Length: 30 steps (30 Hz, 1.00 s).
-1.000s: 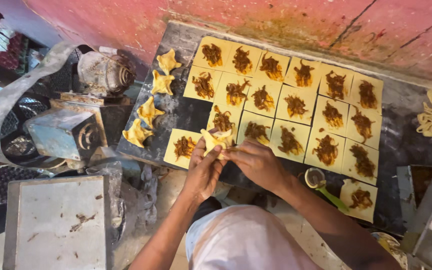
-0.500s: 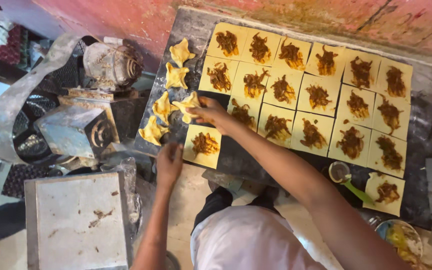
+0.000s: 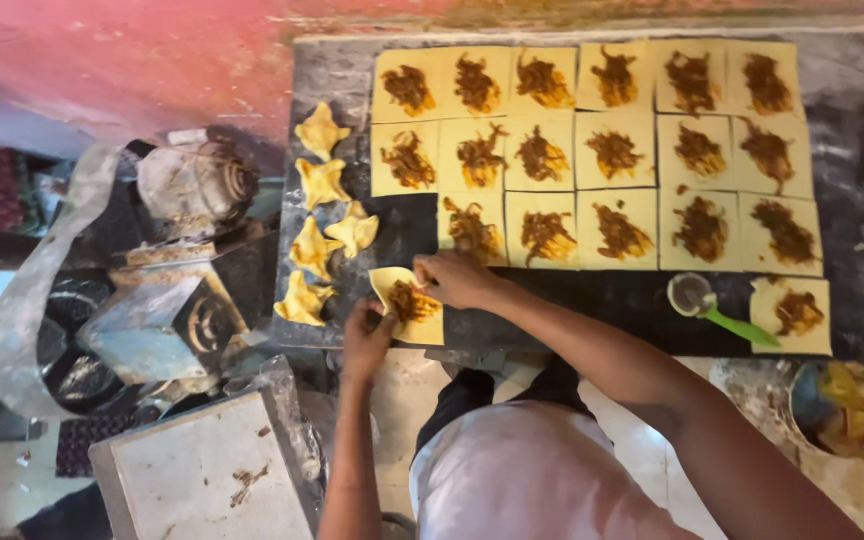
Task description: The person places hard-boiled eggs onto dough squares topped with a savory filling and folds the corners of the dough together to seal each puff pastry.
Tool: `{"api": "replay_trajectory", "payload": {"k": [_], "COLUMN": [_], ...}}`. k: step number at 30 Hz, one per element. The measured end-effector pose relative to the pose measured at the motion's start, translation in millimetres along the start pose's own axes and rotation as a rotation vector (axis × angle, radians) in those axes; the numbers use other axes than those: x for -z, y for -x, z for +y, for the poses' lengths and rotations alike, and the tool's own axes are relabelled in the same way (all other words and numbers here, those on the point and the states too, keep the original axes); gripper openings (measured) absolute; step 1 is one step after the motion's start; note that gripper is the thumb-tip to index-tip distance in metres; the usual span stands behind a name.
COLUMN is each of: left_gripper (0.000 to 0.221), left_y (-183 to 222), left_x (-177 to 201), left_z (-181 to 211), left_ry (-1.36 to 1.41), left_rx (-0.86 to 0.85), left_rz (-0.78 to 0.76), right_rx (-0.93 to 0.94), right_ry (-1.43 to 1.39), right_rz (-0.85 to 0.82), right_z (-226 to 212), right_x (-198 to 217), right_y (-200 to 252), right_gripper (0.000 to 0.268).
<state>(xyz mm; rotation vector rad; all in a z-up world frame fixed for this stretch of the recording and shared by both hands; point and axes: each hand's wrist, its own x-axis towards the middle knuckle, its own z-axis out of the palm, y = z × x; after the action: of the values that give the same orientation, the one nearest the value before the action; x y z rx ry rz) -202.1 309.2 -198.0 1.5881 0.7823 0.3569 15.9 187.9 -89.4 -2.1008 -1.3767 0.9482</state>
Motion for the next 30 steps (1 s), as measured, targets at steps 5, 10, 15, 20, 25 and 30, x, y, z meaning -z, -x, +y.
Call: {"api": "replay_trajectory", "payload": {"k": [5, 10, 15, 20, 25, 30], "left_gripper": [0.025, 0.081, 0.118, 0.115, 0.127, 0.13], "left_y": [31, 82, 41, 41, 74, 94], "left_x": [-19, -34, -100, -174, -227, -256], "left_z": [76, 153, 162, 166, 221, 262], "left_ry": [0.707, 1.396, 1.783, 1.737, 1.562, 1.705], "left_rx": [0.315, 0.134, 0.377, 0.476, 0.435, 0.117], "left_rz": [0.077, -0.253, -0.605, -0.667, -0.564, -0.942], "right_rx": [0.249, 0.339, 0.293, 0.138, -0.389, -0.187], "right_ry": [-0.347, -0.416, -0.394, -0.321, -1.588, -1.209], "right_rz": [0.163, 0.164, 0.036, 0.876, 0.577, 0.544], "right_z": [-21, -46, -25, 57, 106, 111], "right_x": [43, 125, 159, 101, 53, 101], "right_y": [31, 91, 113, 168, 262, 292], "right_gripper": [0.025, 0.026, 0.037, 0.03, 0.045, 0.042]}}
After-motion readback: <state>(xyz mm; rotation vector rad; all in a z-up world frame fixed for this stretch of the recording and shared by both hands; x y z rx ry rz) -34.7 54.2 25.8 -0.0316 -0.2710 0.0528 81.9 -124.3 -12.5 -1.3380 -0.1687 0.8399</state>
